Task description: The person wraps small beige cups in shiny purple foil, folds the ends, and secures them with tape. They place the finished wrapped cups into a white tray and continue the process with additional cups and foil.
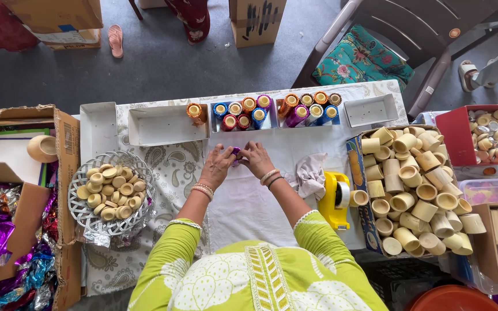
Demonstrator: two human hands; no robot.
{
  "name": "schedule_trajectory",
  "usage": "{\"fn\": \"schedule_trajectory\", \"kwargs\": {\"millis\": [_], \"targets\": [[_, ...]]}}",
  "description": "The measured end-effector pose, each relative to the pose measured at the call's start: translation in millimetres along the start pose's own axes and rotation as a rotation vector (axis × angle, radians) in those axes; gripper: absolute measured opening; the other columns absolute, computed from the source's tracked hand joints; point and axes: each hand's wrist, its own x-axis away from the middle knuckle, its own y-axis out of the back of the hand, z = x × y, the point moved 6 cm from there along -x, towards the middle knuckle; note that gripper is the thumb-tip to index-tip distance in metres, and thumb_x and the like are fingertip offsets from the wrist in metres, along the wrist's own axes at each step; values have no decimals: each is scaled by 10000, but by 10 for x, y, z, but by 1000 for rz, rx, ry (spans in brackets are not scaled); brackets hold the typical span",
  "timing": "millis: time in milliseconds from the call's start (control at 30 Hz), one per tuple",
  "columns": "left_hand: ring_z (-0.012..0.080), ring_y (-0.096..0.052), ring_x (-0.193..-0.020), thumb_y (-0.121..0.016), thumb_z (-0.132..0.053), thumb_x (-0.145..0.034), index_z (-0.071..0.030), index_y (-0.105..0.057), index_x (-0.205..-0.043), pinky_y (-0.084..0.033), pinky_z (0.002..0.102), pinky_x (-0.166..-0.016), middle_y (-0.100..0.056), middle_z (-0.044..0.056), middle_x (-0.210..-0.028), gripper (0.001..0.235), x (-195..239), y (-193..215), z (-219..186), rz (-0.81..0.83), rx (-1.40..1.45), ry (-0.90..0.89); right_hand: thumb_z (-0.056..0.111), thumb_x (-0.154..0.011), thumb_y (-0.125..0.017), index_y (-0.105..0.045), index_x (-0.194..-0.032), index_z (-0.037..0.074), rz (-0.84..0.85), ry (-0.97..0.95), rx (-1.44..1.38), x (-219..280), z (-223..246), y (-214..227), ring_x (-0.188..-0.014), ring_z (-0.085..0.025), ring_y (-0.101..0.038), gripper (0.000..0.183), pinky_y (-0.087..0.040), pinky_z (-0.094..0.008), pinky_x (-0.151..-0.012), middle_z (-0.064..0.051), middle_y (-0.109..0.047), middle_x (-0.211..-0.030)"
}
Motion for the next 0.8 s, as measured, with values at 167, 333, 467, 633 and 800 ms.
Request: {"fn": "schedule_trajectory", "kwargs": {"millis": [167, 333, 467, 633, 800], "targets": [[323, -483, -1269, -596, 13, -831, -147, -687, -1133, -474, 458, -978, -590, 9, -1329, 353, 0, 24, 4, -21, 36, 12, 272, -760, -818, -717, -1045, 159, -166, 3, -35, 102, 192, 148, -1048, -288, -546, 323, -490, -412, -885, -43, -602, -1103], [334, -492, -1253, -598, 4, -815, -120, -679, -1126, -484, 469, -997, -575, 37, -1323, 345, 21, 36, -10, -52, 19, -1, 285, -783, -831, -727, -960, 192, -201, -29, 6, 113, 108, -46, -1051, -256, -557, 226, -490, -404, -879, -7, -614, -1064], [335, -502, -1260, -621, -41, -872, -108, -659, -1145, -516, 459, -982, -570, 43, -1336, 283, -1, 12, 29, 11, 123, 66, 263, -801, -814, -752, -970, 242, -200, -28, 15, 82, 100, -30, -1049, -247, -556, 181, -481, -408, -876, 21, -626, -1059], [382, -507, -1257, -626, -56, -856, -117, -635, -1308, -516, 464, -971, -559, 84, -1366, 457, -17, 100, -27, -20, 46, 59, 265, -755, -813, -755, -932, 253, -183, -29, 3, 57, 67, -29, -1081, -247, -564, 187, -469, -421, -898, 35, -632, -1058], [397, -478, -1283, -621, -57, -834, -208, -585, -1407, -495, 499, -916, -507, 88, -1476, 593, 43, -118, 7, 101, -130, 82, 268, -774, -822, -746, -942, 234, -173, -28, -24, 71, -13, -88, -1086, -256, -554, 187, -469, -419, -908, 28, -628, -1078]]}}
